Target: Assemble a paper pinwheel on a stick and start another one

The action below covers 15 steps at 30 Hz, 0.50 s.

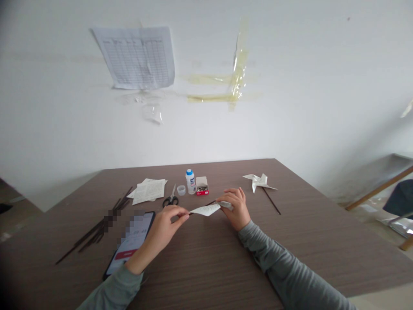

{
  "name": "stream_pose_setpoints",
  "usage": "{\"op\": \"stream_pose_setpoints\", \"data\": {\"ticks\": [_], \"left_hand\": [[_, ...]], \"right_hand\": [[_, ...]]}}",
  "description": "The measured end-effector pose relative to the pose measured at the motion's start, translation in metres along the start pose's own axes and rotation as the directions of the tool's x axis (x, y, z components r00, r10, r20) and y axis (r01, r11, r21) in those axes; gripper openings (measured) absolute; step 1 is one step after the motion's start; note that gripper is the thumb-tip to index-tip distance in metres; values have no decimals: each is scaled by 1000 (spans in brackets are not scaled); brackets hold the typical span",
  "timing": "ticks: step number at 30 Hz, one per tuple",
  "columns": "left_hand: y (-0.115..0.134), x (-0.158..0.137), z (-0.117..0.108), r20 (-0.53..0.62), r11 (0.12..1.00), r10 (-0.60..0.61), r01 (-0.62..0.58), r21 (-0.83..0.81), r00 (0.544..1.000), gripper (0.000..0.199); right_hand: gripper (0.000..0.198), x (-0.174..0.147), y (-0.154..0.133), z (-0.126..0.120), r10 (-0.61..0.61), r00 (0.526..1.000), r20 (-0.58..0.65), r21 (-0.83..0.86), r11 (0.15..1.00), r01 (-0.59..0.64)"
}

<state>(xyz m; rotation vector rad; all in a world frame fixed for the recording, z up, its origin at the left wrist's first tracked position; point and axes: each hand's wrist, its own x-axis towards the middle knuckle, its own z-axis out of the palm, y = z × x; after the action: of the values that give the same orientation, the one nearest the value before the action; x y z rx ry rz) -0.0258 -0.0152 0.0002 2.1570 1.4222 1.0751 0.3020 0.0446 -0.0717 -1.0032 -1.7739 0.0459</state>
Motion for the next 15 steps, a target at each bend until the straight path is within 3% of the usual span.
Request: {"op": "stream_pose_setpoints", "data": {"ticks": [15], "left_hand": [[-2,1,0,0,1000,15,-15,12,1000,18]], "right_hand": [[13,3,0,-3,-20,1000,22,2,1000,20]]}}
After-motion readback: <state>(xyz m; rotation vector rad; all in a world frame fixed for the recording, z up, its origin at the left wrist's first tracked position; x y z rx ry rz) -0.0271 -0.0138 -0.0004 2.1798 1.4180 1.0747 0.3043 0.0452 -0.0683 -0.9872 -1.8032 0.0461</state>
